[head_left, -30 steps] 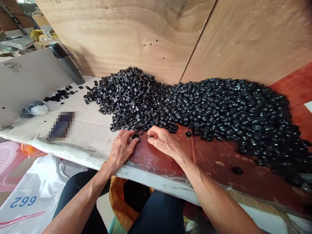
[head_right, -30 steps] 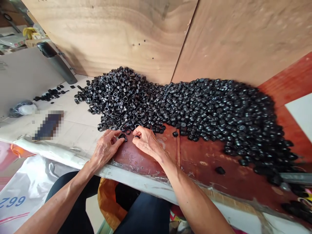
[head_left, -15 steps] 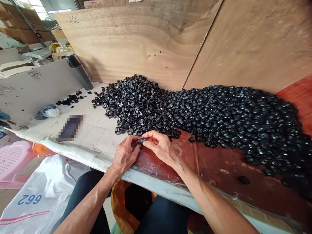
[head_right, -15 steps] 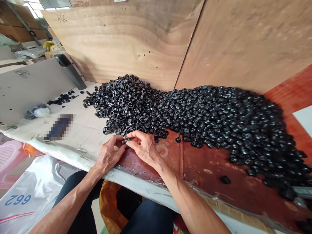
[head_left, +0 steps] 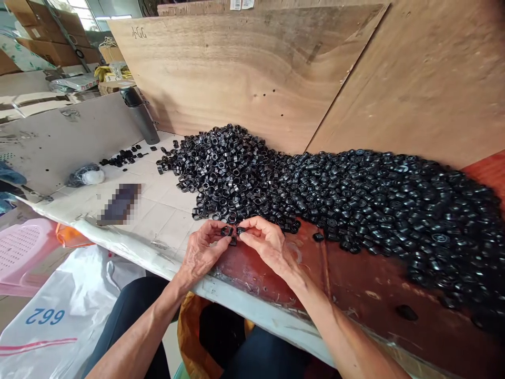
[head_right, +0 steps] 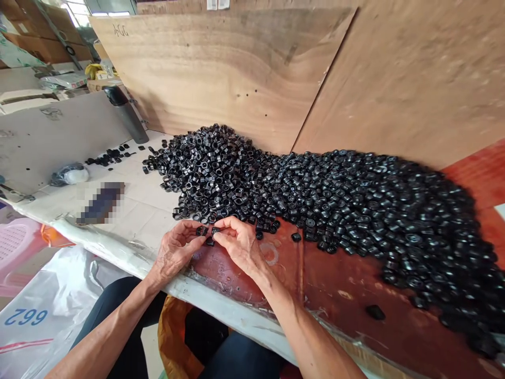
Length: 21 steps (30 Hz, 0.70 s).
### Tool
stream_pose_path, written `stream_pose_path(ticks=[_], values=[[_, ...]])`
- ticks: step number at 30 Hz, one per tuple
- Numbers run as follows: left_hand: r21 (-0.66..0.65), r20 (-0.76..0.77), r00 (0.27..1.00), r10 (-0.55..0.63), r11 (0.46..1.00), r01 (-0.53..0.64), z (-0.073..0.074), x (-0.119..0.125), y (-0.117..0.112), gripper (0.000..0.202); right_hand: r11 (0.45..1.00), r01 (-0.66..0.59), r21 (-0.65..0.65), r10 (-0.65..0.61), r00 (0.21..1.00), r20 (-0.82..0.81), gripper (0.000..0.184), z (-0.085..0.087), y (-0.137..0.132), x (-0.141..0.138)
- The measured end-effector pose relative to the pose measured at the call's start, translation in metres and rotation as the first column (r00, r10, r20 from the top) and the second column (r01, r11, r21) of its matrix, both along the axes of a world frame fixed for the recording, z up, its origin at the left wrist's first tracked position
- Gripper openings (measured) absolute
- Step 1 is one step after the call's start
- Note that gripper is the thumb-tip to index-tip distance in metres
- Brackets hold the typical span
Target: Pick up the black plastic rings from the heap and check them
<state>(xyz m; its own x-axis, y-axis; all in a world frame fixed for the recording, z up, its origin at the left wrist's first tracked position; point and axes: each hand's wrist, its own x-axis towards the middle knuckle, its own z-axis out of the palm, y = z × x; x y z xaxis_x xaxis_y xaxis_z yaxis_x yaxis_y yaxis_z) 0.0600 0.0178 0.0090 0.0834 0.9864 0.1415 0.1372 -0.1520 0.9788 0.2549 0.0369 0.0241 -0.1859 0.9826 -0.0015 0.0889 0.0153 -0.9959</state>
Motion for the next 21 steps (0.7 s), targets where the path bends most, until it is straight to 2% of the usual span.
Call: stream_pose_path(ticks=[2, 7, 11, 14, 17, 21], values=[[-0.055, 0.062, 0.997, -0.043, 0.997, 0.047, 0.0000, -0.0018, 0.0006, 0.021, 1.000, -0.011, -0.002, 0.011, 1.000, -0.012, 0.023, -0.0014, -0.0005, -0.0017], [-0.053, -0.010, 0.999, -0.045, 0.998, 0.044, -0.0005, -0.0051, 0.0011, 0.023, 0.996, -0.017, 0.084, 0.017, 1.000, 0.005, 0.022, -0.0037, -0.0028, -0.0049], [-0.119, 0.165, 0.982, -0.088, 0.987, 0.109, -0.0037, -0.0044, 0.0011, 0.029, 0.983, -0.001, 0.183, -0.004, 1.000, 0.029, 0.015, -0.0021, -0.0037, -0.0051], [-0.151, 0.222, 0.971, -0.088, 0.981, 0.123, -0.0072, -0.0041, 0.0008, 0.031, 0.973, -0.001, 0.233, -0.014, 0.998, 0.059, 0.011, -0.0021, -0.0039, -0.0043], [-0.109, 0.192, 0.978, -0.083, 0.989, 0.105, -0.0085, -0.0049, 0.0006, 0.030, 0.952, -0.022, 0.305, -0.012, 0.994, 0.110, 0.008, -0.0034, -0.0039, -0.0036], [-0.015, 0.029, 0.997, -0.070, 0.997, 0.070, -0.0033, -0.0063, 0.0005, 0.025, 0.933, -0.037, 0.358, -0.020, 0.988, 0.152, 0.012, -0.0081, -0.0040, -0.0049]])
